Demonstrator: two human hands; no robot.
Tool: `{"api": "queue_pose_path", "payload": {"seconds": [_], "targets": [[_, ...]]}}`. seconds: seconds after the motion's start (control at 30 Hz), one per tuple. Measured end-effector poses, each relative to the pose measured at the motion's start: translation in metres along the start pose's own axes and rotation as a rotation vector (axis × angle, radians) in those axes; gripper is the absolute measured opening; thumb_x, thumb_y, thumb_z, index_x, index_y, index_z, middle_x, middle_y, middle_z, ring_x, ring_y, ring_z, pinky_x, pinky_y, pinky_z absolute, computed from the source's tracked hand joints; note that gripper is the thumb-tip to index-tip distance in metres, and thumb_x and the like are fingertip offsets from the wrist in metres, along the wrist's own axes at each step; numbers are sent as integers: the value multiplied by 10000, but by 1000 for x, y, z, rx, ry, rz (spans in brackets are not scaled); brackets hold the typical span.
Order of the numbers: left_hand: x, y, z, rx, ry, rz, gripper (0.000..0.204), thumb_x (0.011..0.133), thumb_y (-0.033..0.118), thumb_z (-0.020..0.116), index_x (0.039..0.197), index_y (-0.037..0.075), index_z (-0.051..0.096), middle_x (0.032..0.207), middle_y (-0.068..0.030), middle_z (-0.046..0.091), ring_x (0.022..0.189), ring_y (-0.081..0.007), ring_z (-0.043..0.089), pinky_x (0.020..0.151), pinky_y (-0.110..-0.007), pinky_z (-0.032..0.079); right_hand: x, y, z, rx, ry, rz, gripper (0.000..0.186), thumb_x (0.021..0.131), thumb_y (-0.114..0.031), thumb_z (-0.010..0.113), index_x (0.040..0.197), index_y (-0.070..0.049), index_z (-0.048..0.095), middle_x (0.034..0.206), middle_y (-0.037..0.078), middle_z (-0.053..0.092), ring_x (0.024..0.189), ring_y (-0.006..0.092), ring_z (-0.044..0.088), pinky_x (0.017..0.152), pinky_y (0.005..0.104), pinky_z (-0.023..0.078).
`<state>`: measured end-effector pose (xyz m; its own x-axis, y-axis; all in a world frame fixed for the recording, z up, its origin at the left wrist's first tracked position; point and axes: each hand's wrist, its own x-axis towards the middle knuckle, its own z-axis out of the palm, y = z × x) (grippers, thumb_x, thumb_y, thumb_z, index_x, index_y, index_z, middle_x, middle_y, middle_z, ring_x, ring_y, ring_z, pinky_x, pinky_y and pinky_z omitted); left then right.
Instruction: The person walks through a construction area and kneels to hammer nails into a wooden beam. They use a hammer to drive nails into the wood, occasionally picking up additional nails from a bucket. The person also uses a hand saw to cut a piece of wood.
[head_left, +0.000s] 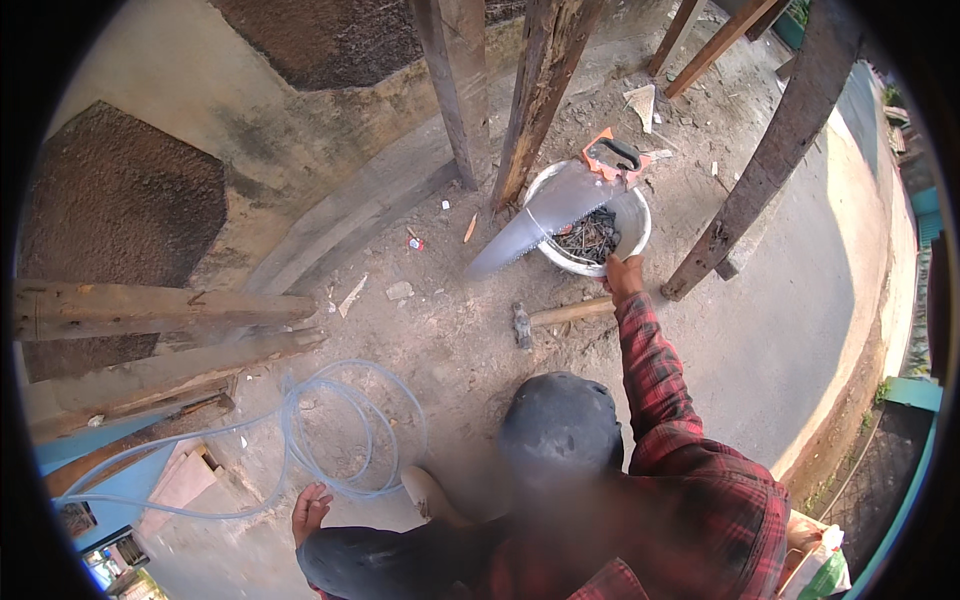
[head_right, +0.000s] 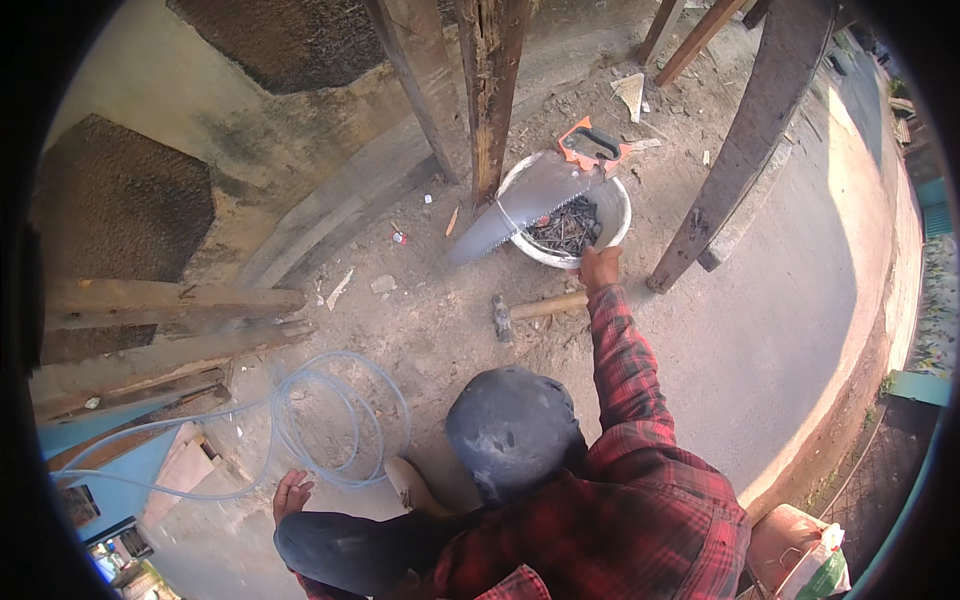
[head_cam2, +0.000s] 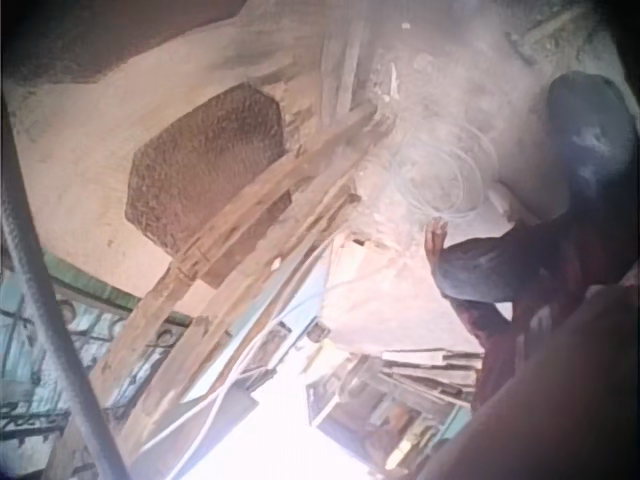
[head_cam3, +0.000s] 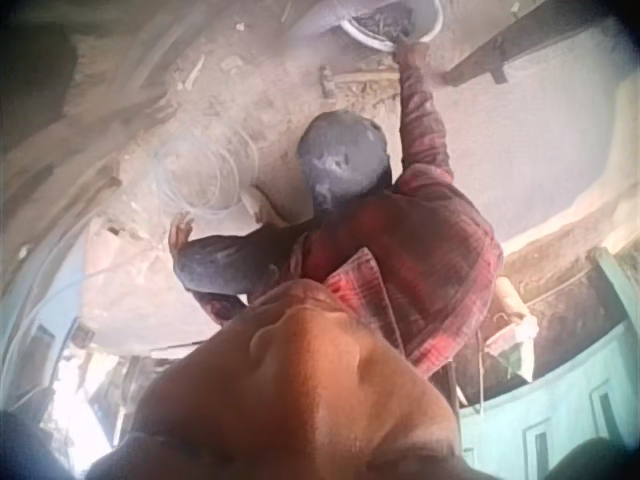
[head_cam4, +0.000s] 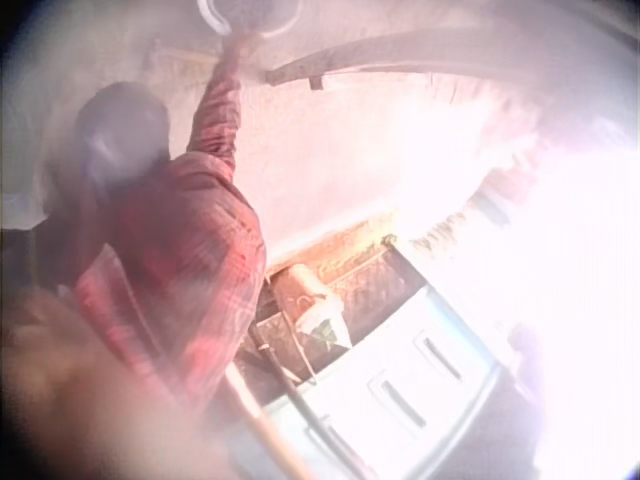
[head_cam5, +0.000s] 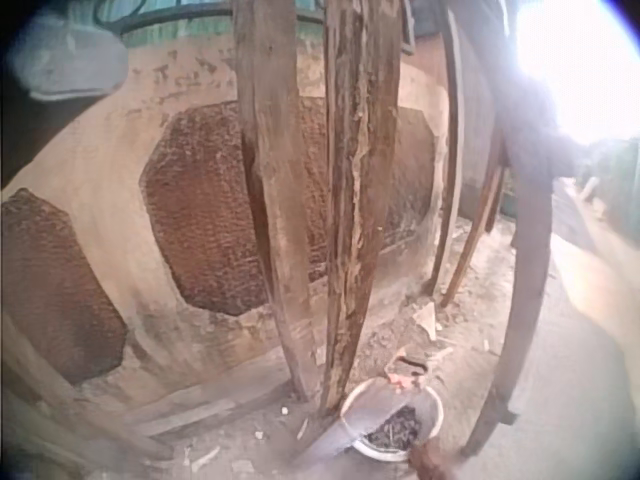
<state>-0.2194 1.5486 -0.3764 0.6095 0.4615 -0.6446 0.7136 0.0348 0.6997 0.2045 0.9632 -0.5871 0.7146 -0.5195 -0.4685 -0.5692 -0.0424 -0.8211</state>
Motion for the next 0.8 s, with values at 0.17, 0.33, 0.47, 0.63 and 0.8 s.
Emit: {"api": "queue_pose_path", "payload": {"seconds": [0.17, 0.33, 0.47, 0.63, 0.8], "targets": [[48, 47, 6, 433, -362, 163, 438, 936, 82, 560, 1356, 3, 466, 1230, -120, 613, 1063, -205, 621, 939, -325, 471, -90, 39, -23, -119, -176, -100, 350, 924, -136, 560, 1177, -9, 354, 913, 150, 581, 596, 192, 597, 412, 323, 475], [98, 181, 114, 865, -493, 434, 371, 915, 123, 594, 1278, 65, 541, 1182, -103, 652, 1038, -216, 642, 902, -346, 479, -100, 40, -19, -191, -385, -76, 388, 944, -199, 586, 1187, 5, 364, 939, 165, 571, 601, 197, 629, 400, 290, 485], [144, 181, 232, 1200, -540, 606, 599, 880, 375, 631, 1339, 19, 488, 1277, -182, 599, 1179, -343, 572, 993, -416, 446, -64, 20, -33, -490, -281, -384, 614, 932, -300, 615, 1351, 64, 350, 1256, 298, 514, 1028, 332, 637, 772, 412, 548], [166, 107, 331, 1180, -515, 391, 700, 857, 438, 637, 1360, -16, 461, 1259, -200, 602, 1163, -358, 576, 987, -415, 455, -7, -67, 12, -209, -349, -488, 801, 899, -386, 662, 1466, 34, 283, 1367, 275, 469, 1231, 328, 525, 1001, 394, 437], [171, 77, 364, 836, -489, 357, 475, 869, 275, 656, 1239, -8, 567, 1144, -220, 649, 1082, -319, 631, 916, -383, 487, 58, -98, 42, -227, -795, -400, 530, 931, -286, 652, 1348, -29, 449, 1145, 122, 628, 1109, 246, 601, 959, 364, 472]]}}
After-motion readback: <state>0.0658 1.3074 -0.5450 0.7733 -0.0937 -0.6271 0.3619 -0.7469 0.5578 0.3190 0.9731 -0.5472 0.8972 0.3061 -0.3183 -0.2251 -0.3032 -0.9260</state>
